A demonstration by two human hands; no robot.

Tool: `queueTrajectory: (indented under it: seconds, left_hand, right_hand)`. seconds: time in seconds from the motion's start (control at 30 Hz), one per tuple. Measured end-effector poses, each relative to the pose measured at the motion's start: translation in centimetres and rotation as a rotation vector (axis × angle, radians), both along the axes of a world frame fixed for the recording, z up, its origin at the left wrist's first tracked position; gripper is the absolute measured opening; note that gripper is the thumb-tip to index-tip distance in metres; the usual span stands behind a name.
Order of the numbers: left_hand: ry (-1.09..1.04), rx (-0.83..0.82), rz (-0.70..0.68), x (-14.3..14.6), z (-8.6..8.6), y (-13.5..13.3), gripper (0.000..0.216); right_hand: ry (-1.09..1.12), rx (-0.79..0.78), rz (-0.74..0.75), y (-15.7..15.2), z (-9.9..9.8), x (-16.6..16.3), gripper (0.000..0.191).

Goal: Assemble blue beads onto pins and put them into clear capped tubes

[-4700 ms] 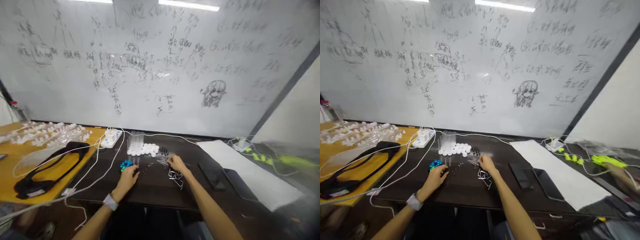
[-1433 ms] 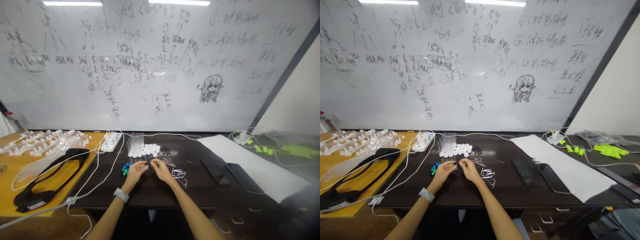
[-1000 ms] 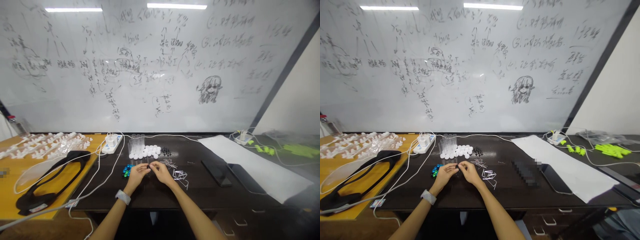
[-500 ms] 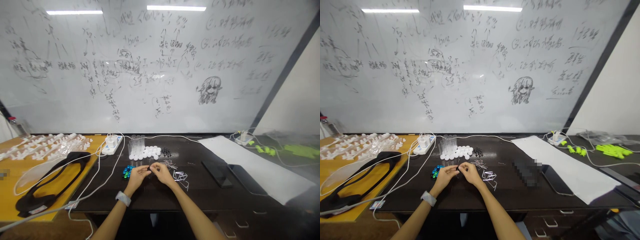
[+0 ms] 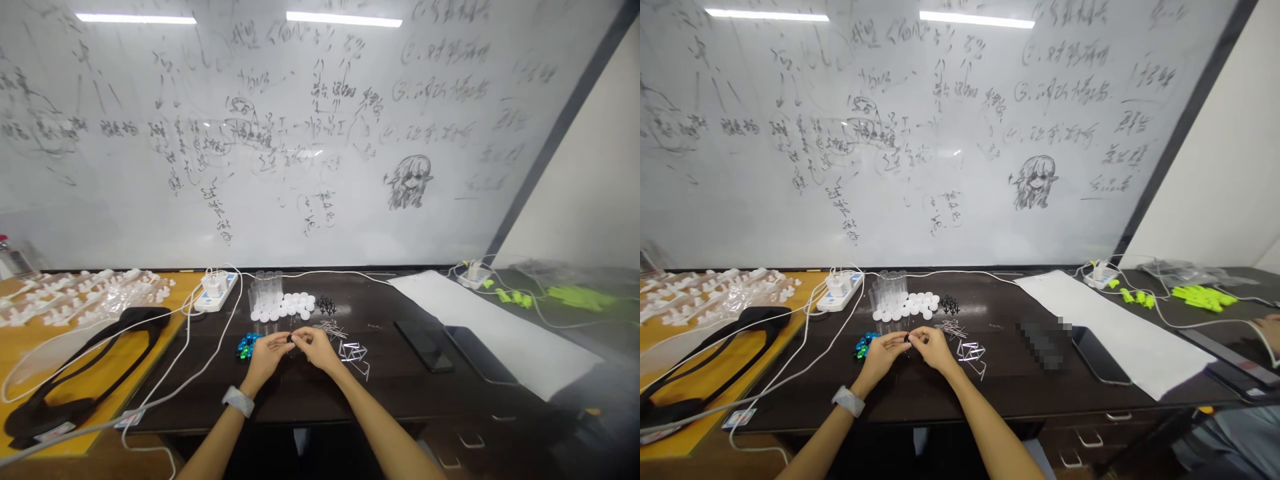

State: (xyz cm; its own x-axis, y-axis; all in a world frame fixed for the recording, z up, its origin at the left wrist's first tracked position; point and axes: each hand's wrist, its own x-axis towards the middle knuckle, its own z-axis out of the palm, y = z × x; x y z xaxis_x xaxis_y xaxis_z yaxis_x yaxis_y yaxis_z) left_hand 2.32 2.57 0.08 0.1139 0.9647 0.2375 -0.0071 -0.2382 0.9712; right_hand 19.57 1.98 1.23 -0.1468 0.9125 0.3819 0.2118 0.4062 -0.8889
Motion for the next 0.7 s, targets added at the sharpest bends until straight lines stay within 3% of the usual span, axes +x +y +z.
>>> queueTrajectory:
  seconds: [0.2, 0.47, 0.7]
  left_hand:
    - [0.002, -0.003, 0.011, 0.08, 0.24, -0.13, 0.034]
    - [-0.008, 0.013, 0.018, 0.24, 0.72, -0.57, 0.032]
    - [-0.025, 0.004, 0.0, 0.31, 0.79, -0.6, 0.031]
  right_hand:
    - [0.098, -0.152, 0.05, -0.01, 0.22, 0.2, 0.034]
    - [-0.061, 0.086, 0.014, -0.64, 0.59, 0.51, 0.028]
    - [-0.048, 0.019, 0.048, -0.61, 0.37, 0.75, 0.035]
